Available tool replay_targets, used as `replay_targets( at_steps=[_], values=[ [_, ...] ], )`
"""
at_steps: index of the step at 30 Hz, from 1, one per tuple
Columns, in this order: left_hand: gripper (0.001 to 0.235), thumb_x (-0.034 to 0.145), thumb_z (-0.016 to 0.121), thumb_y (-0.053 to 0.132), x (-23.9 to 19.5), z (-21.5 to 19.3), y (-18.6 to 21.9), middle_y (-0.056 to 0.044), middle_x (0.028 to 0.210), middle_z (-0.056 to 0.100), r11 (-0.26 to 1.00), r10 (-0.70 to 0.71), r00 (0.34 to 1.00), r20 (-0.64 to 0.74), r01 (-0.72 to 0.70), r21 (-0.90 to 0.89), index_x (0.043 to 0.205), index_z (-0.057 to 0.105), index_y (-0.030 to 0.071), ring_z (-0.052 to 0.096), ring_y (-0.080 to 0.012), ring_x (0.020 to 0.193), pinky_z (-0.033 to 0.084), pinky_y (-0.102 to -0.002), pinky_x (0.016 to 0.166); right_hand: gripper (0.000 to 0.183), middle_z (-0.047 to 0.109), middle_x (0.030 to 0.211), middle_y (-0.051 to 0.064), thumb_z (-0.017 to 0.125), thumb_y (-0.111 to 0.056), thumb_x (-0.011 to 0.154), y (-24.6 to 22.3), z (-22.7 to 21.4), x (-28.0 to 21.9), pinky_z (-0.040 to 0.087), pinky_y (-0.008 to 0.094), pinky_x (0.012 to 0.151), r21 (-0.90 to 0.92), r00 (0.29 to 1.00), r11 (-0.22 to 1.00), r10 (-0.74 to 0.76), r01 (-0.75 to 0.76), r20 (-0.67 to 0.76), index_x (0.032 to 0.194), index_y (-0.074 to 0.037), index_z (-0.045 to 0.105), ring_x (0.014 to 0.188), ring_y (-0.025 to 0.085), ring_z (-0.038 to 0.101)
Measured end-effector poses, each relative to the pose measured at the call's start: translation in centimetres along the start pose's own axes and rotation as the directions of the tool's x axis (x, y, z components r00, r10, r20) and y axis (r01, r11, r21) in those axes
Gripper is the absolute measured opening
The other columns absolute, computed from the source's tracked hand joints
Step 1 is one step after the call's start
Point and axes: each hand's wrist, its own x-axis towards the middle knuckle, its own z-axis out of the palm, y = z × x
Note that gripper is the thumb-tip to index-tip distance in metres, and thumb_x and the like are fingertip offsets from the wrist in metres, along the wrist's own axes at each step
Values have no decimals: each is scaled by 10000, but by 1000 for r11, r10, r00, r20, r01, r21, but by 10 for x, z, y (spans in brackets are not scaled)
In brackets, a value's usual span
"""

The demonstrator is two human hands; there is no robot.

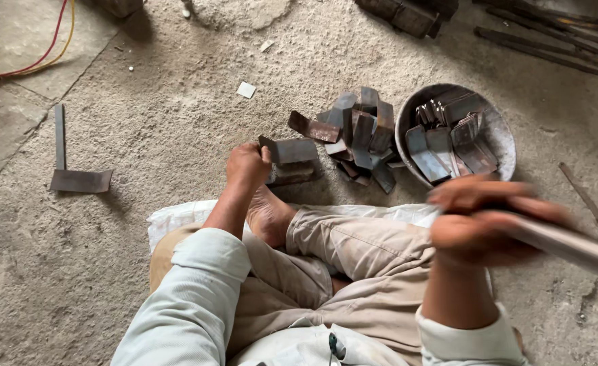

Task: The person shapes small metal pieces by striking them with a hammer against a metal base and then sorts them into a bowl.

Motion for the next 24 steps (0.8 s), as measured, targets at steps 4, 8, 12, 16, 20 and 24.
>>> replay_targets(
  at_steps=[4, 8, 12, 16, 20, 24],
  values=[
    [338, 958, 621, 357, 4, -5, 3, -226, 947, 740, 998, 19, 1000, 14, -20, 65, 1004, 763, 54, 707, -405, 926, 552, -505, 855, 268, 470, 715, 78, 400, -427, 1125, -7, 26, -7, 399, 252, 367, 111, 977, 992, -28, 52, -210, 1224, -184, 458, 383, 102, 399],
    [335, 953, 631, 359, 5, -4, 2, -225, 947, 740, 997, 26, 1000, 11, -27, 78, 997, 767, 56, 705, -404, 932, 551, -504, 854, 288, 573, 793, 129, 468, -232, 1099, 21, 80, -93, 521, 299, 526, 172, 886, 922, 260, -346, 384, 1240, -19, 335, 552, 190, 555],
    [313, 959, 588, 346, 7, -5, 5, -202, 947, 745, 1000, -24, 997, 70, 22, 21, 1052, 748, 94, 722, -390, 898, 559, -504, 825, 167, 660, 824, 138, 566, -168, 1032, 39, 84, -156, 534, 391, 587, -601, 326, 680, 731, -420, 600, 1121, -27, 566, 662, 262, 659],
    [336, 959, 634, 355, -3, -5, 2, -236, 964, 733, 997, 30, 999, 31, -32, 65, 1003, 761, 47, 698, -425, 941, 555, -500, 866, 169, 647, 710, 80, 572, -149, 1016, 36, 68, -114, 494, 371, 517, -378, 674, 848, 526, -371, 519, 1124, -19, 561, 525, 195, 594],
    [319, 953, 630, 338, -4, -4, -1, -236, 968, 735, 998, 25, 999, 29, -27, 61, 1012, 761, 54, 694, -430, 948, 549, -508, 871, 215, 645, 904, 37, 515, -326, 1105, 22, 56, -31, 531, 285, 510, 459, 801, 659, 533, -595, 273, 1148, -118, 551, 585, 151, 580],
    [345, 956, 621, 341, 3, -2, -4, -249, 959, 735, 997, 42, 999, 11, -42, 60, 1009, 750, 25, 703, -422, 943, 551, -507, 869, 132, 587, 826, -7, 521, -328, 1141, 19, 57, -43, 463, 251, 424, 359, 984, 926, 156, -117, -82, 1158, -197, 528, 513, 92, 498]
  ],
)
